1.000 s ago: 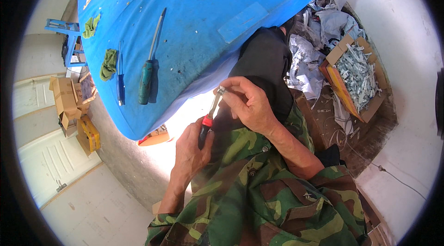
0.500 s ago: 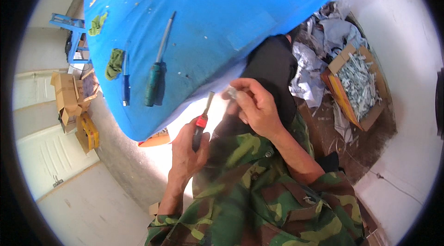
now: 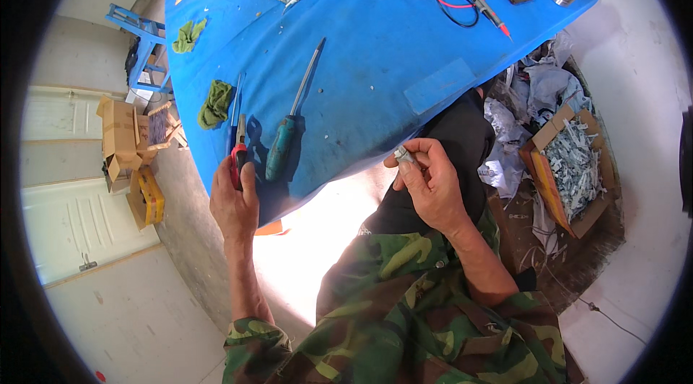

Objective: The person uses pliers and a screwdriver to assemble a small electrical connector component while working at a table covered with various metal parts.

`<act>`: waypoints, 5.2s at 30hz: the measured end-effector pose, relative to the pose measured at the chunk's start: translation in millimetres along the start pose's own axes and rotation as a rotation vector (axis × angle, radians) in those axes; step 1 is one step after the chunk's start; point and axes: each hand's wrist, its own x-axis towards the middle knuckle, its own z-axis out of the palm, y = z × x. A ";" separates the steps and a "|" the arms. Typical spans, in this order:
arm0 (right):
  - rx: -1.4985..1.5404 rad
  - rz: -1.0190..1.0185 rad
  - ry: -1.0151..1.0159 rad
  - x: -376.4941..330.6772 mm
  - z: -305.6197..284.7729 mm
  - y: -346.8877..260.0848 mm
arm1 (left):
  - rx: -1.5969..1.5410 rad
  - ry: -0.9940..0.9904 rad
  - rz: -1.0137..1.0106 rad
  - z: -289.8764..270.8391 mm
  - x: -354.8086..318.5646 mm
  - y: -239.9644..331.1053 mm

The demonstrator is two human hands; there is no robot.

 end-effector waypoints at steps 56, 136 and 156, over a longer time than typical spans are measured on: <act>-0.194 -0.268 0.272 24.4 10.8 6.7 | -0.198 -0.234 0.523 -81.1 -22.6 97.0; -0.329 -0.357 0.227 34.1 3.2 14.4 | 0.158 -0.517 0.811 -144.6 52.6 203.4; -0.303 -0.397 0.219 32.8 2.2 18.8 | 0.233 -0.406 0.760 -141.0 9.5 206.1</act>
